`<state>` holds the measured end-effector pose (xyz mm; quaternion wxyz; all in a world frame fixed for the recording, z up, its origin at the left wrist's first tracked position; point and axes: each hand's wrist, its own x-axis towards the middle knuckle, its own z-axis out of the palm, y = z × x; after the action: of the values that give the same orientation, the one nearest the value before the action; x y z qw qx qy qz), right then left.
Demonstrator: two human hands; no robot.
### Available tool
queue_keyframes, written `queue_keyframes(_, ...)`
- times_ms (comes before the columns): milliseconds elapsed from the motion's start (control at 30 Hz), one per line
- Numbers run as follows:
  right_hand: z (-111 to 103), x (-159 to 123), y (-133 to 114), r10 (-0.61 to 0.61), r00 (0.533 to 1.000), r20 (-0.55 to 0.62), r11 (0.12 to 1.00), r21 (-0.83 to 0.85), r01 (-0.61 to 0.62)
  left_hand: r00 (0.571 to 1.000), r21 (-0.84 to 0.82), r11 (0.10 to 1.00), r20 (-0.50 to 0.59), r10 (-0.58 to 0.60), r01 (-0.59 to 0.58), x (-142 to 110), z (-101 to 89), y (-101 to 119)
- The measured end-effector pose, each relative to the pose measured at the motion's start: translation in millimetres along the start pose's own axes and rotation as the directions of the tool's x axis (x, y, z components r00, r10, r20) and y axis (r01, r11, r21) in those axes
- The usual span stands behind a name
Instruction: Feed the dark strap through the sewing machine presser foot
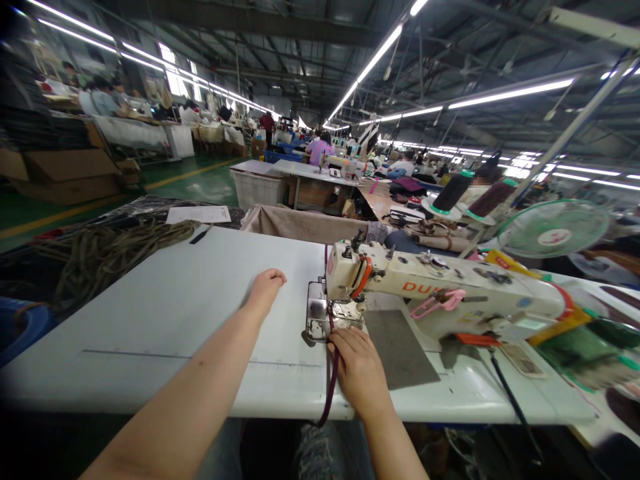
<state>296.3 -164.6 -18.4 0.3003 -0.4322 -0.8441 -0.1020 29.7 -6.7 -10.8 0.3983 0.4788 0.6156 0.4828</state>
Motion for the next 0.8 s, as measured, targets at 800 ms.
queue_keyframes(800, -0.6, 0.5, -1.2, -0.017, 1.000, -0.024, 1.000, -0.004, 0.017, 1.000, -0.020, 0.999, 0.004, 0.027, -0.027, 3.3, 1.4, -6.7)
